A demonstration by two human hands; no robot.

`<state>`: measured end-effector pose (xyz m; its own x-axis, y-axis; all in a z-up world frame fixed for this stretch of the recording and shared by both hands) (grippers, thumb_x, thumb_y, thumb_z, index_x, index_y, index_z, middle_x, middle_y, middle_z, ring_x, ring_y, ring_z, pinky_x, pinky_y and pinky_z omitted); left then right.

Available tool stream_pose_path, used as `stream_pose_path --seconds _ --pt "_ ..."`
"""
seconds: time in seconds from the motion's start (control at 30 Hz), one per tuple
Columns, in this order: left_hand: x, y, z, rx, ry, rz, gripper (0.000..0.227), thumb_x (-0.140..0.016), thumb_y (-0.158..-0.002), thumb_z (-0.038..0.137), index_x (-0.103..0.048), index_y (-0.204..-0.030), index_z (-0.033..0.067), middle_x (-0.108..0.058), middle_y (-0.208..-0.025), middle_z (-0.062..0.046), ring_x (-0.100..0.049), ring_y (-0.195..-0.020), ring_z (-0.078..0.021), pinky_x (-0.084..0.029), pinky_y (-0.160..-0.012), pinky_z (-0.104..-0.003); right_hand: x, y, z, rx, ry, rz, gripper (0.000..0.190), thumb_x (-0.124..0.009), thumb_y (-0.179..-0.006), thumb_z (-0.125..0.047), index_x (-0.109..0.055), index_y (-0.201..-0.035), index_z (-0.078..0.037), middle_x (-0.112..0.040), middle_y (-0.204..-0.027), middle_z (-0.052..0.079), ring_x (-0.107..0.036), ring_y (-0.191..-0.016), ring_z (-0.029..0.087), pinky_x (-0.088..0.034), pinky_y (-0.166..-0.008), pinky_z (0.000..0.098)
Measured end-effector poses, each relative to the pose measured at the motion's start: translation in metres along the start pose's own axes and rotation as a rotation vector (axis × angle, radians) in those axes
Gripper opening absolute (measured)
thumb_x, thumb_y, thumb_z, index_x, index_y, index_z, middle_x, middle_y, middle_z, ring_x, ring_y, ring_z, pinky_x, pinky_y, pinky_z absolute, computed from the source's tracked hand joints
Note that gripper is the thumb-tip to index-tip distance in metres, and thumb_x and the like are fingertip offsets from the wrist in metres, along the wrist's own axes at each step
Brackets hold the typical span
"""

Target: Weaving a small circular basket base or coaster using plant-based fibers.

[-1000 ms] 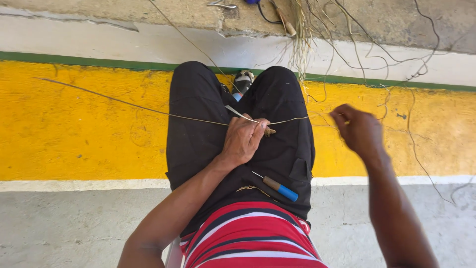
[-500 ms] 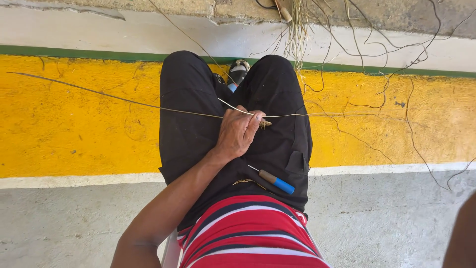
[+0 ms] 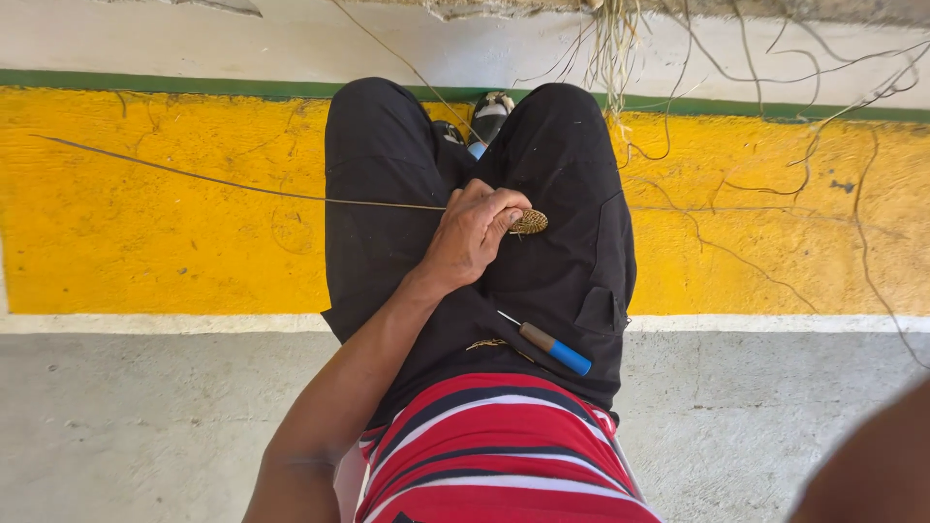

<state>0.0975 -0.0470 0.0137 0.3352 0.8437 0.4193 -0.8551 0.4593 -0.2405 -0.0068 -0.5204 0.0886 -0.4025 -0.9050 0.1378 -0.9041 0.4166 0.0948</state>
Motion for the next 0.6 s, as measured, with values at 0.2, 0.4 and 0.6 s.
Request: stream_pose_path --seconds 0.2,0.4,0.6 --pt "-0.002 0.000 0.000 0.017 -0.027 -0.028 0.010 -0.065 -0.102 0.019 -0.070 -0.110 0.0146 -0.068 -0.087 0.003 -0.058 -0.087 -0.0172 -0.042 -0.086 -0.035 -0.234 0.061 0.011 0.065 -0.104 -0.134 0.006 -0.064 -0.106 -0.005 -0.065 -0.108 -0.010 -0.070 -0.111 0.009 -0.071 -0.107 0.020 -0.062 -0.094 0.0372" --pt "-0.002 0.002 -0.003 0.027 -0.030 -0.011 0.010 -0.065 -0.102 0.019 -0.070 -0.109 0.0137 -0.067 -0.088 0.003 -0.058 -0.087 -0.0174 -0.041 -0.084 -0.035 -0.326 0.090 -0.024 0.510 0.512 -0.273 0.019 -0.079 -0.089 0.004 -0.066 -0.099 -0.006 -0.073 -0.104 0.006 -0.069 -0.099 0.021 -0.054 -0.089 0.0325" --pt "-0.004 0.002 -0.004 0.036 -0.010 -0.014 0.009 -0.065 -0.103 0.021 -0.070 -0.107 0.0140 -0.067 -0.087 0.004 -0.057 -0.086 -0.0166 -0.042 -0.085 -0.035 -0.336 0.098 -0.031 0.678 0.668 -0.296 0.025 -0.082 -0.081 0.006 -0.068 -0.097 -0.008 -0.072 -0.104 0.004 -0.064 -0.102 0.025 -0.052 -0.091 0.0371"
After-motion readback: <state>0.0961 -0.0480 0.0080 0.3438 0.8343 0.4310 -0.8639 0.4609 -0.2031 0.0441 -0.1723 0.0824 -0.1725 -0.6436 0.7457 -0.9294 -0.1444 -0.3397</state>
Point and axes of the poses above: each hand's wrist, its own y-axis away from the middle knuckle, its own x-axis out of the back of the hand, z = x × y, the point moved 10 cm from there along -y, towards the middle knuckle
